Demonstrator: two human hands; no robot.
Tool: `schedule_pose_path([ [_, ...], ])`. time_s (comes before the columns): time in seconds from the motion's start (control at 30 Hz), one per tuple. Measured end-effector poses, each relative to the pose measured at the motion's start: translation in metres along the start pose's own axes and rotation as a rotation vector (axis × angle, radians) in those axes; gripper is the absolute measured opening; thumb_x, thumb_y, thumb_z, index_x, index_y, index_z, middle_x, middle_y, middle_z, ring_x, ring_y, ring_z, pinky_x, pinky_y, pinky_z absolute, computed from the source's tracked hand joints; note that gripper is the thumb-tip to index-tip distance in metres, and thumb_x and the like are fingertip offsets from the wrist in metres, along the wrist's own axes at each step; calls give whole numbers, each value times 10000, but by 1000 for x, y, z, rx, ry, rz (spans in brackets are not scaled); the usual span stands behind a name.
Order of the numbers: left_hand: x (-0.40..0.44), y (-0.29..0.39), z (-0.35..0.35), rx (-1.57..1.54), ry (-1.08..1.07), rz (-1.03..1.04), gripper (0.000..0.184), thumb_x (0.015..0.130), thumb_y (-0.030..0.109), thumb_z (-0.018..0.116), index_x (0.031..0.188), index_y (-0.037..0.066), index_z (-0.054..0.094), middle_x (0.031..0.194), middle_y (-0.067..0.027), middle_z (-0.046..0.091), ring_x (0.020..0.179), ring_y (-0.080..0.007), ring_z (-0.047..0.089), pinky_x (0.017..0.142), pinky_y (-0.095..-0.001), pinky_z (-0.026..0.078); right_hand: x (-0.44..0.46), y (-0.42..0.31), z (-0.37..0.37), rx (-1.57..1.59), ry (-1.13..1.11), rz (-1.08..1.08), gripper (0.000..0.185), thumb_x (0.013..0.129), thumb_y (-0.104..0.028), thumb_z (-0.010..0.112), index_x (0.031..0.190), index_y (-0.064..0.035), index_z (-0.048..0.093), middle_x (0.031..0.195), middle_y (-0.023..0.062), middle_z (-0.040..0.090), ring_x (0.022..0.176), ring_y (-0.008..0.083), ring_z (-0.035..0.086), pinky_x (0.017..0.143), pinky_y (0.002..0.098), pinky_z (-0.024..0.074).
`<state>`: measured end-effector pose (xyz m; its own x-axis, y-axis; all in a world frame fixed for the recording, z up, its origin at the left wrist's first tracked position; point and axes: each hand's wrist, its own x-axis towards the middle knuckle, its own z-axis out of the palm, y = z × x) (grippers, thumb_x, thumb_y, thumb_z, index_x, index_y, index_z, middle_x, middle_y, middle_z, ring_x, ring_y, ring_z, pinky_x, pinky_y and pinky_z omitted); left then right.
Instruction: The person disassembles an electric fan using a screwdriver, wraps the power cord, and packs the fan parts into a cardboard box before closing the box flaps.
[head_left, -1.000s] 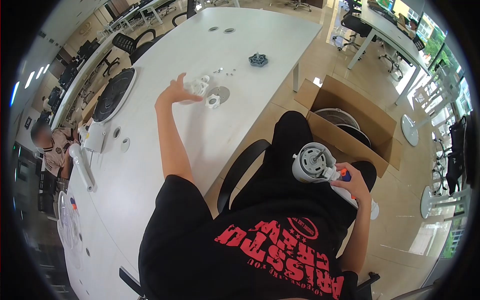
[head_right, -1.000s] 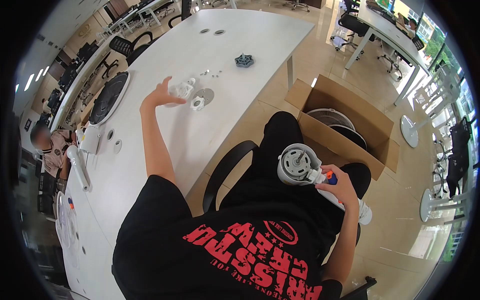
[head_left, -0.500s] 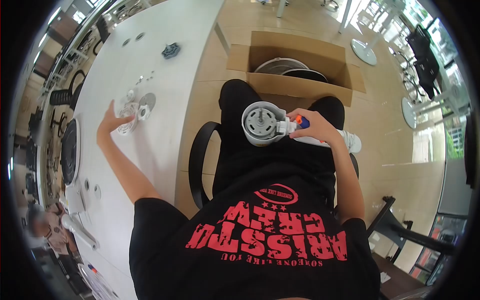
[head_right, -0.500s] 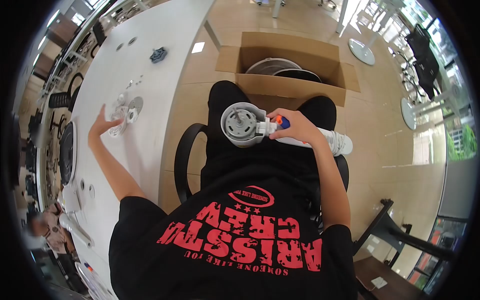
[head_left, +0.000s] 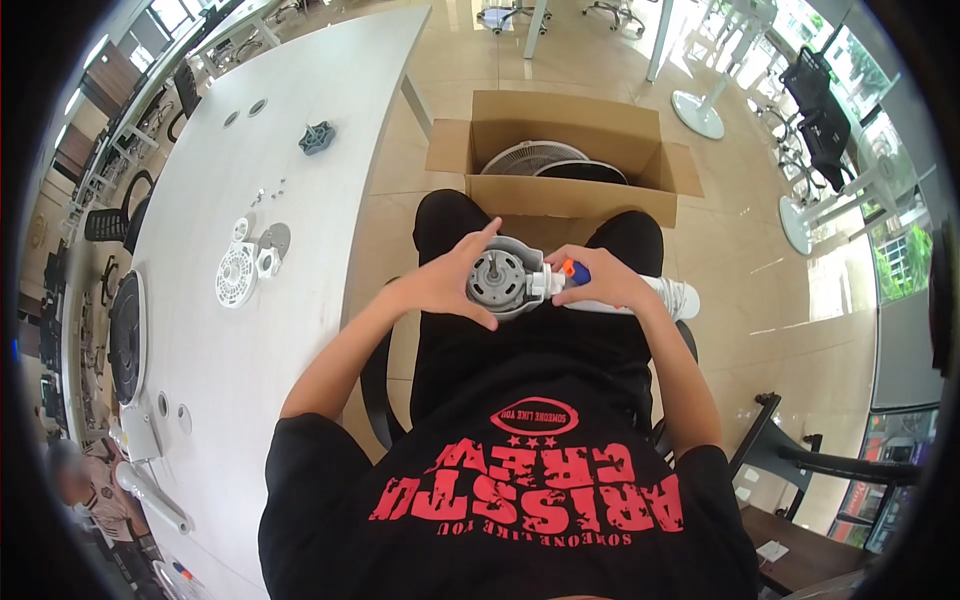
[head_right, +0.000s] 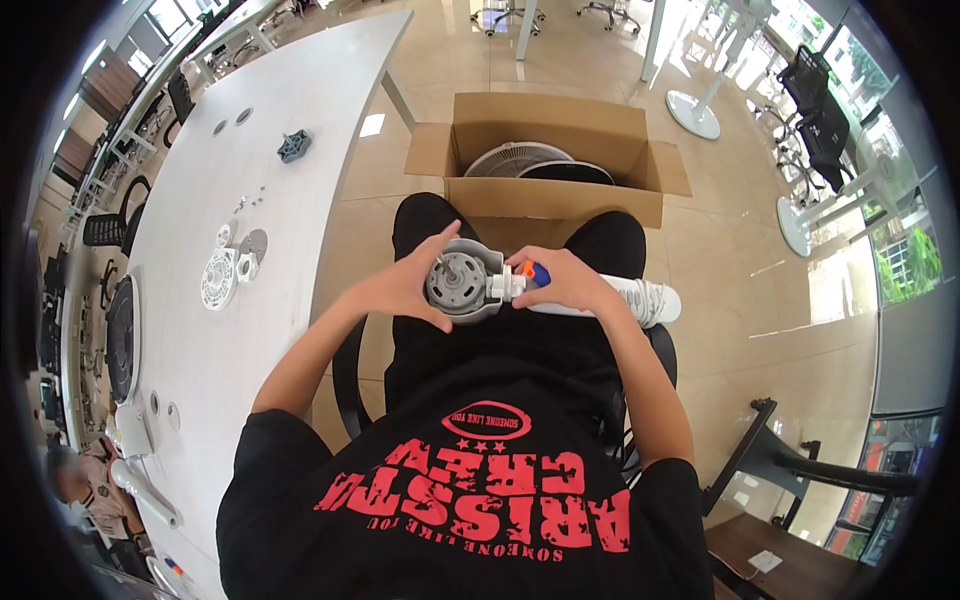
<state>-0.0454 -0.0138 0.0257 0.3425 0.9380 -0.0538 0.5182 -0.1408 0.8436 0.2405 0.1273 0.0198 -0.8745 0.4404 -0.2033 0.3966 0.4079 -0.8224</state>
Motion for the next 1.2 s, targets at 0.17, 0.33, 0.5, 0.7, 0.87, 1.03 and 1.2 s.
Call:
schedule_pose_path([
  [0.17,-5,-2,7,105,69,28,1305,653,392,947,1602,-22,152,1507,-236,368,1407,-379,430,1176,-415,371,11,-4,-29,21,-202,-35,712,763,-250,895,1376,-47,595,1283,100,645,1220,221,585,1088,334,422],
  [0.33,-9,0,6,55,65,3,1242,642,384,942,1565,-41,227,1460,-243,396,1374,-397,453,1146,-418,406,81,-73,-76,150,206,113,362,975,-233,717,1304,-105,641,947,-10,624,767,72,580,666,237,488],
  [0.5,-11,-13,9,67,92,48,1239,610,340,951,1548,-55,244,1444,-231,413,1347,-395,475,1128,-408,427,210,-119,-71,583,311,-90,369,1008,-307,700,1295,-78,651,1067,-20,617,1001,70,534,891,268,449],
  [0.7,-16,-26,4,-10,143,34,1232,597,310,959,1548,-36,255,1460,-224,404,1354,-399,474,1107,-421,456,310,-165,3,903,119,-31,316,964,-237,762,1202,-50,672,1086,21,668,1012,122,628,910,345,529],
  [0.87,-19,-29,-1,-10,135,-29,1257,578,312,965,1558,-20,251,1486,-256,390,1356,-415,475,1108,-424,461,351,-163,63,1061,-2,-48,275,953,-106,751,1179,10,645,1092,80,670,1046,180,690,1032,376,569],
  [1.03,-19,-35,6,9,196,29,1256,565,304,952,1559,-32,262,1450,-249,423,1368,-394,457,1076,-459,447,370,-166,107,829,55,-81,364,851,-141,866,1110,22,669,939,5,602,805,77,539,705,223,451],
  [1.2,-11,-24,-9,-14,190,-14,1169,581,302,923,1510,-62,314,1414,-247,439,1332,-417,456,1081,-475,420,380,-168,131,425,156,-488,270,751,-107,882,877,-26,657,919,61,605,825,180,596,752,318,507],
])
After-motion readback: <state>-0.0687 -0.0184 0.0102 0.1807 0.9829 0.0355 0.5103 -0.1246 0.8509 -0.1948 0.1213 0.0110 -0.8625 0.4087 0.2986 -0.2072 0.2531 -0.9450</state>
